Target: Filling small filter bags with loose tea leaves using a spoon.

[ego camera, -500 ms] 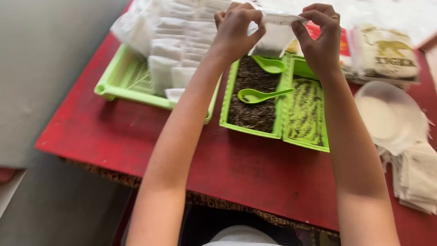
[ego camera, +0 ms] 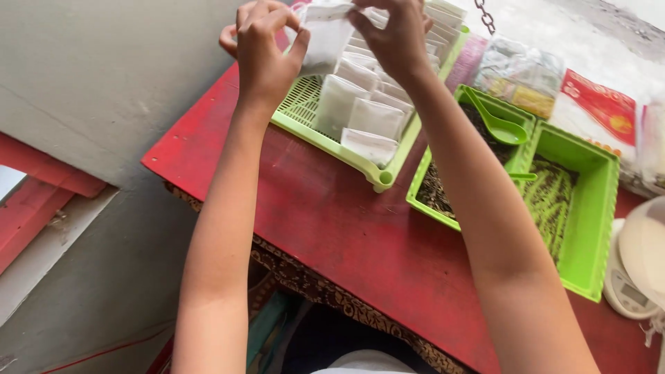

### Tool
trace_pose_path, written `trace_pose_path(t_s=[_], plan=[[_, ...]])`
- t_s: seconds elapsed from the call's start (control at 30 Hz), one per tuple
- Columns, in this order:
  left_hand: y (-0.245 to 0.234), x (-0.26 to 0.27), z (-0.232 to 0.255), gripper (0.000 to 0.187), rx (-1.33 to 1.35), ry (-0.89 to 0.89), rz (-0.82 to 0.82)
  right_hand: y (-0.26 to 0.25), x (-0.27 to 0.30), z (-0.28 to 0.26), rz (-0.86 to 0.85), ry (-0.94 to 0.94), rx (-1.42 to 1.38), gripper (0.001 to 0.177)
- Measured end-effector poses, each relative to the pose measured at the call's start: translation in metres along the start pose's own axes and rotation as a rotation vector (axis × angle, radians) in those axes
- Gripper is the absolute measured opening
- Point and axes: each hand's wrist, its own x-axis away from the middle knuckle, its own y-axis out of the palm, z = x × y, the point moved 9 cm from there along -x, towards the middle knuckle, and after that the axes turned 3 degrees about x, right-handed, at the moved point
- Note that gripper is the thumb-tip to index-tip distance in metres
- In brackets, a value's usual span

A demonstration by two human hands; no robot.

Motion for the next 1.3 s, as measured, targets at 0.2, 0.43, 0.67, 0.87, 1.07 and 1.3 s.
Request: trace_pose_path(t_s=[0.2,0.43,0.67,0.87,1.07,1.3], plan=[[0.005,0.026,-0.059,0.012,-0.248,-0.078,-0.024,0.070,-0.011,-0.032,-0.102,-0.105,0.098,0.008],[0.046,0.040,-0.097,0.006,-0.435,-0.220,-0.227,0.124,-0.019,-0.033,-0.245,-0.095,0.212,0.010],[0.046,0.042,-0.114,0.018,-0.592,-0.320,-0.250,0.158,-0.013,-0.028,-0.454,-0.002,0.314,0.027],[0.040,0.041,-0.118,0.059,-0.620,-0.344,-0.185,0.145,-0.010,-0.026,-0.531,0.043,0.279,0.048],[0.034,0.020,-0.066,0.054,-0.593,-0.227,-0.101,0.095,-0.005,-0.013,-0.431,0.000,0.239,0.032],[0.111,-0.016,0.076,0.027,-0.194,-0.076,-0.371,-0.051,0.025,0.032,-0.055,-0.036,0.234,0.017]])
